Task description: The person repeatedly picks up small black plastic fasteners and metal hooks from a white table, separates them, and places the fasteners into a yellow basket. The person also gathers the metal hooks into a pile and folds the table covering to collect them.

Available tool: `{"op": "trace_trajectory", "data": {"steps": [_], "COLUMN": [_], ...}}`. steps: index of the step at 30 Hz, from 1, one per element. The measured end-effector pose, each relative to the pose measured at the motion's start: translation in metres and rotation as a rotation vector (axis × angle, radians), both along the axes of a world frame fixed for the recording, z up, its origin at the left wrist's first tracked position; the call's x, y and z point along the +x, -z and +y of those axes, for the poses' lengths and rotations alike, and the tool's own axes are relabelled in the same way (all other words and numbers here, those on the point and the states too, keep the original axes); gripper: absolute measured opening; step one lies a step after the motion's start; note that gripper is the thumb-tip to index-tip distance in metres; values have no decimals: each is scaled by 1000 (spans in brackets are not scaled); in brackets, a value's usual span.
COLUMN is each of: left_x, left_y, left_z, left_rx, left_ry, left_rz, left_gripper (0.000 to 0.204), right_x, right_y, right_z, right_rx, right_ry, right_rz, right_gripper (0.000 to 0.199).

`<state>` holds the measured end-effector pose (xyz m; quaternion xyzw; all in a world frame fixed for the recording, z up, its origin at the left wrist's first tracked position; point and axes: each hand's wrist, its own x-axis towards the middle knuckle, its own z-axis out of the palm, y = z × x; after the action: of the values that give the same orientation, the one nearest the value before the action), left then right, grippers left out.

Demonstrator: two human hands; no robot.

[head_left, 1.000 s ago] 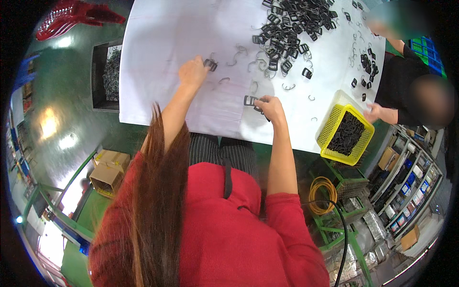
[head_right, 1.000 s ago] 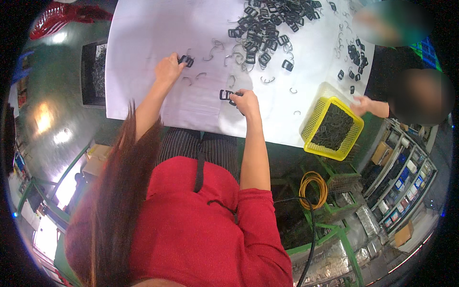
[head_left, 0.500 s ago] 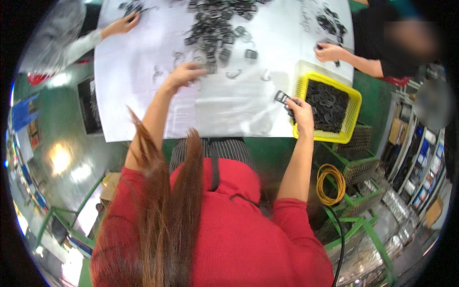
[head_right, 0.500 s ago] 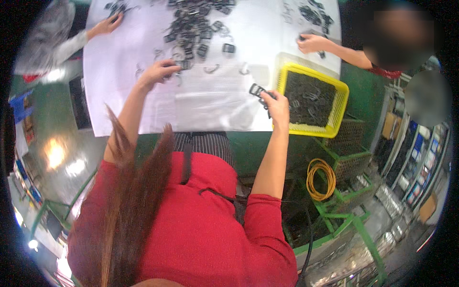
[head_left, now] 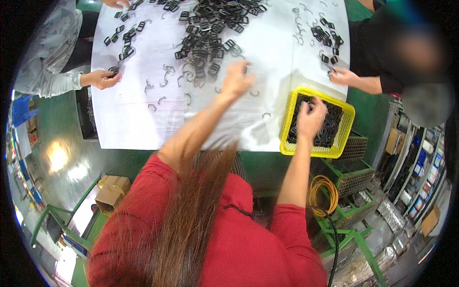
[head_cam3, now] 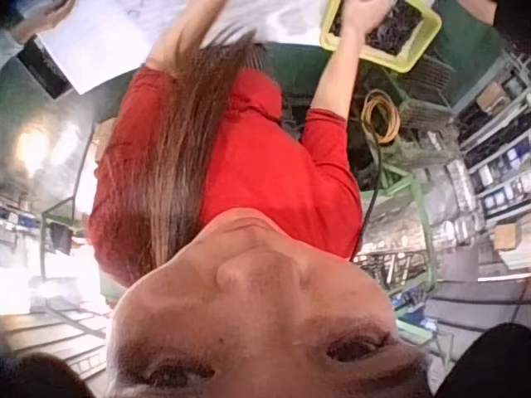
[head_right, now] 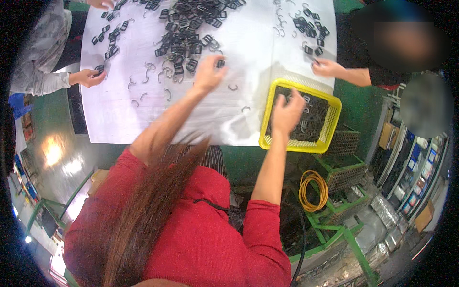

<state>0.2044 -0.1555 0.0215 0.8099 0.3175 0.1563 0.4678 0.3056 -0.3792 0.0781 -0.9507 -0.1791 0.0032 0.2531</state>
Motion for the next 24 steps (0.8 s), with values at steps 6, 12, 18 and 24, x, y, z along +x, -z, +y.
{"op": "trace_trajectory", "data": {"steps": [6, 12, 18, 24], "left_x": [-80, -58, -29, -71], "left_y": [54, 71, 66, 29], "left_z": [146, 190, 122, 141], "left_rx": [257, 291, -102, -586], "left_ry": [-243, -245, 35, 0], "left_rz": [143, 90, 67, 150], "left_gripper": [32, 36, 35, 26], "right_x": [-41, -42, -31, -7], "right_y": [61, 76, 107, 71], "right_z": [150, 231, 254, 183], "right_rx": [-163, -257, -15, 221], "right_ry": [-185, -88, -425, -121], "right_rz": [482, 555, 416, 1122], "right_gripper": [75, 100, 76, 30]}}
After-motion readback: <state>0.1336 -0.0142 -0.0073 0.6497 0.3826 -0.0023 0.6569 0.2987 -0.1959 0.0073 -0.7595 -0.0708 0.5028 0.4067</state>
